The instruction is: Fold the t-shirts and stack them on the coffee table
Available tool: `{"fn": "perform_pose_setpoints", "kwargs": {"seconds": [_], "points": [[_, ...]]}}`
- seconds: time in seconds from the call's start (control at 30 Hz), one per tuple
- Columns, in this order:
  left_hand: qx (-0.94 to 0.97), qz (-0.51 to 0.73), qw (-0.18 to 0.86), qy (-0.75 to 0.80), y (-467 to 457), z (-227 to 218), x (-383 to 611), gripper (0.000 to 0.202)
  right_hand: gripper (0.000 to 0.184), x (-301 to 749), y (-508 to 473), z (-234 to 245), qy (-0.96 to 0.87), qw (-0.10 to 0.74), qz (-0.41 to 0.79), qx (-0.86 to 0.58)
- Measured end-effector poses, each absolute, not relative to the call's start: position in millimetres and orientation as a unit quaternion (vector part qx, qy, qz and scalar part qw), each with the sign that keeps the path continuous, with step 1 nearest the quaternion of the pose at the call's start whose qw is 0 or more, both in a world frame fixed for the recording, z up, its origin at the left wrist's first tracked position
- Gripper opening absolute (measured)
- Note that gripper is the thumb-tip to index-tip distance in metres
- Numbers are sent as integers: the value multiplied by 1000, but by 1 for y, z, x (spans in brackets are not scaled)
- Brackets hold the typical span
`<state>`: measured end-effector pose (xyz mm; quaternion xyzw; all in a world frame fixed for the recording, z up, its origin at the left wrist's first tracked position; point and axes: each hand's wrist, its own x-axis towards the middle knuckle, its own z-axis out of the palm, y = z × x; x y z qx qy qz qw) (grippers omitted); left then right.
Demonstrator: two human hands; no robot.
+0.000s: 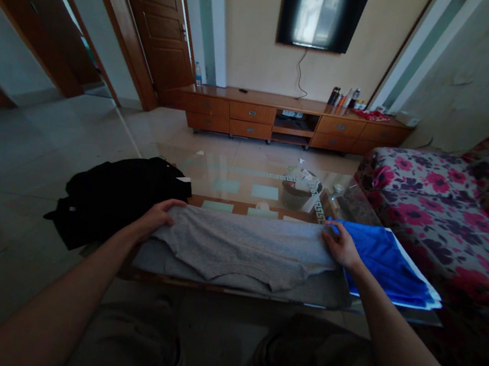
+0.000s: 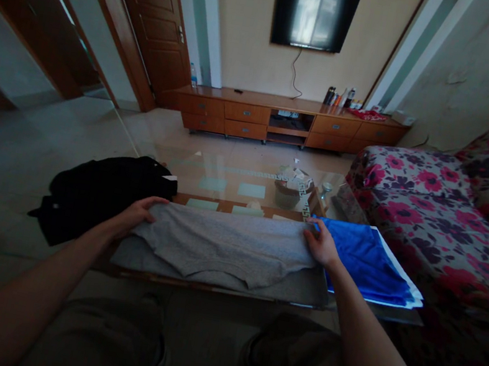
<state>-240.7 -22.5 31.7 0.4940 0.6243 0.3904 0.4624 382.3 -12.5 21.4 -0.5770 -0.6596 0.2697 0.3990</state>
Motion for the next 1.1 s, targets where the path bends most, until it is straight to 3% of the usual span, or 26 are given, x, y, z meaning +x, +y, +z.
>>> {"fn": "perform_pose_setpoints", "kwargs": {"seconds": [0.07,0.13,0.37,0.5,0.63,0.87,1.1], "points": [[505,385,387,668,-17,23,-244,58,24,385,-10,19,-698,346,253,-573],[520,379,334,688,-15,18,-245,53,23,387,-9,15,-715,285,245,-590],[598,322,167,715,-27,32,-229,51,38,382,-20,22,-709,173,190,-657],[702,266,38,660,-35,39,-198,57,37,357,-33,41,-704,154,43,-692],[804,217,64,551,-43,29,-154,45,40,314,-44,45,-772,162,17,-615],[845,159,88,503,-56,0,-135,56,51,283,-55,5,-806,56,27,-588],[880,159,34,446,-64,28,-118,44,47,263,-60,30,-818,98,23,-567]]}}
